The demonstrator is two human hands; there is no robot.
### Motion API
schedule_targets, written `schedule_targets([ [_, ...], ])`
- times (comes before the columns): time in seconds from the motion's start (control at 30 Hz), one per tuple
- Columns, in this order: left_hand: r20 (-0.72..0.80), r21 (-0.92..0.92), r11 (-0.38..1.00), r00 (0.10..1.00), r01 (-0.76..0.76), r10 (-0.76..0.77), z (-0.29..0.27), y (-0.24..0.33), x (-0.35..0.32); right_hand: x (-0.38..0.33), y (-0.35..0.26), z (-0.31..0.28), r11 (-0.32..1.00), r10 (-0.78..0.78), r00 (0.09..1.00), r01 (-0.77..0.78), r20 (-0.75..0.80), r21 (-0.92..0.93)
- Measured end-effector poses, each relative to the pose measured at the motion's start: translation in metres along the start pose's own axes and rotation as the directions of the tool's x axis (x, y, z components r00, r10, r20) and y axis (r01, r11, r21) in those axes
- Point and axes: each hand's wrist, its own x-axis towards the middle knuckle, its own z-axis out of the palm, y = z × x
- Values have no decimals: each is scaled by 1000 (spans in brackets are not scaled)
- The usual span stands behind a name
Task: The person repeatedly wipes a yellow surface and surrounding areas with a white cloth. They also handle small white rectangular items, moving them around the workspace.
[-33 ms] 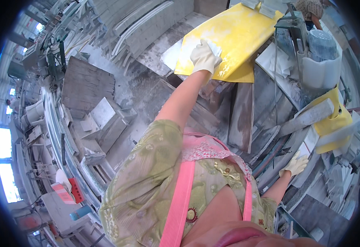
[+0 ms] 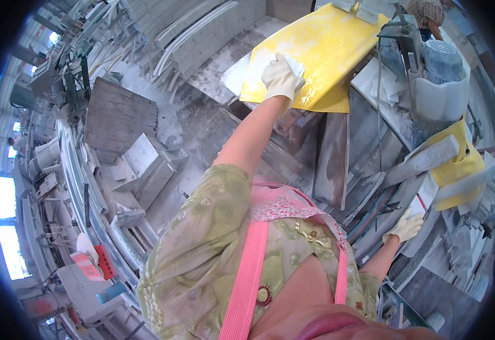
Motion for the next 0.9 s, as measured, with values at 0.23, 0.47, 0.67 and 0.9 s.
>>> schedule_targets([
  [0.23,-16,17,997,997,-79,79,-3,-5,-1,-42,34,3,999,-45,985,47,165,-5],
  [0.47,-109,37,993,988,-109,113,18,-17,13,-36,49,-47,935,-350,853,340,386,97],
  [0.67,125,202,974,989,-104,80,22,-25,44,-33,2,-61,916,-343,916,375,209,-141],
  [0.9,399,164,962,906,-219,138,5,-40,66,1,-22,-93,721,-16,910,-276,414,635],
])
